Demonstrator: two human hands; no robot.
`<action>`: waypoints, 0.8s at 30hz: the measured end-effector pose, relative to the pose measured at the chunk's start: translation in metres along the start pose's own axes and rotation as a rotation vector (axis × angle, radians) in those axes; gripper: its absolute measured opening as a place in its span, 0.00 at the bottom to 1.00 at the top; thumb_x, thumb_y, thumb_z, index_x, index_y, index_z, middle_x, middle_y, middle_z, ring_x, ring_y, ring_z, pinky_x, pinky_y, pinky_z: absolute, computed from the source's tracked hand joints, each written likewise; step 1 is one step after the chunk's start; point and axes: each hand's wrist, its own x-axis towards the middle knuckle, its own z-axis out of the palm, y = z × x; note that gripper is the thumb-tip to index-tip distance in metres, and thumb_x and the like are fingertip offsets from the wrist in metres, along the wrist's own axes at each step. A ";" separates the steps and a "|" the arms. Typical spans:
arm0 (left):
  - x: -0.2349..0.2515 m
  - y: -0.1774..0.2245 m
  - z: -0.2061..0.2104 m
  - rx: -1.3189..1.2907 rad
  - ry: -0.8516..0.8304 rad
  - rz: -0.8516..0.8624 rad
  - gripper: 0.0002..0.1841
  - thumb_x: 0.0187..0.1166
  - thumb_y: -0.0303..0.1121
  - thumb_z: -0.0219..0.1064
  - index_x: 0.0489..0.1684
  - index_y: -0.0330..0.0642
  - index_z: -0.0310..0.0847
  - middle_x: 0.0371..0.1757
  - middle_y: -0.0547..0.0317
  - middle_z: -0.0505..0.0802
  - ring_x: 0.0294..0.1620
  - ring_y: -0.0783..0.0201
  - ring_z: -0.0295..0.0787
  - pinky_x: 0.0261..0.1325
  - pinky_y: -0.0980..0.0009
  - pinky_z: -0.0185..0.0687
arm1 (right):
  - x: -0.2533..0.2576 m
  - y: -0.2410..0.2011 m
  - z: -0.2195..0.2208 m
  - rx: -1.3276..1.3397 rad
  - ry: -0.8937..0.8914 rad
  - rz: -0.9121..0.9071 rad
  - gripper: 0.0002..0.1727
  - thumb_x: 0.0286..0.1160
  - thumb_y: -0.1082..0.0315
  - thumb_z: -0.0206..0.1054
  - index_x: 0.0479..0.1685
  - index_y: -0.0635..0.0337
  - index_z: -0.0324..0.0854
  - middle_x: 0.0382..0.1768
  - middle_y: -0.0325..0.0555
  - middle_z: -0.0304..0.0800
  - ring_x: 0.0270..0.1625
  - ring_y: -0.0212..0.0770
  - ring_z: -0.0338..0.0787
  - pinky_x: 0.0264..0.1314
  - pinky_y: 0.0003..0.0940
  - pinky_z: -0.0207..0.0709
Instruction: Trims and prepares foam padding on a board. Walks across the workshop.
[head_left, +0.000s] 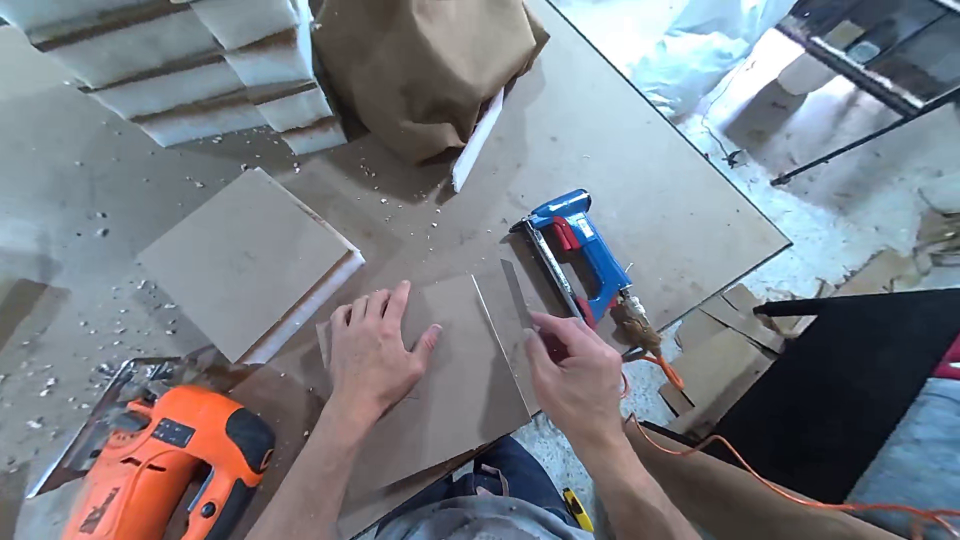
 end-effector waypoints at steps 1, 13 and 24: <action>0.000 0.003 -0.001 -0.020 -0.001 0.003 0.44 0.75 0.74 0.49 0.86 0.55 0.70 0.78 0.52 0.82 0.78 0.48 0.77 0.81 0.39 0.62 | 0.003 -0.003 0.005 -0.046 -0.006 -0.043 0.13 0.70 0.68 0.73 0.52 0.57 0.93 0.37 0.42 0.92 0.32 0.34 0.90 0.33 0.33 0.87; 0.004 0.040 0.015 0.040 -0.001 0.126 0.44 0.76 0.73 0.44 0.91 0.60 0.64 0.90 0.56 0.70 0.91 0.47 0.59 0.86 0.32 0.45 | 0.022 -0.011 0.028 -0.108 -0.058 -0.084 0.16 0.64 0.68 0.73 0.52 0.52 0.95 0.31 0.40 0.90 0.26 0.34 0.87 0.26 0.31 0.81; 0.005 0.039 0.017 0.037 0.016 0.130 0.43 0.76 0.71 0.47 0.91 0.60 0.63 0.89 0.55 0.71 0.90 0.48 0.60 0.86 0.33 0.47 | 0.024 -0.015 0.032 -0.140 -0.102 -0.132 0.16 0.62 0.69 0.73 0.50 0.52 0.96 0.29 0.39 0.89 0.27 0.35 0.87 0.26 0.30 0.81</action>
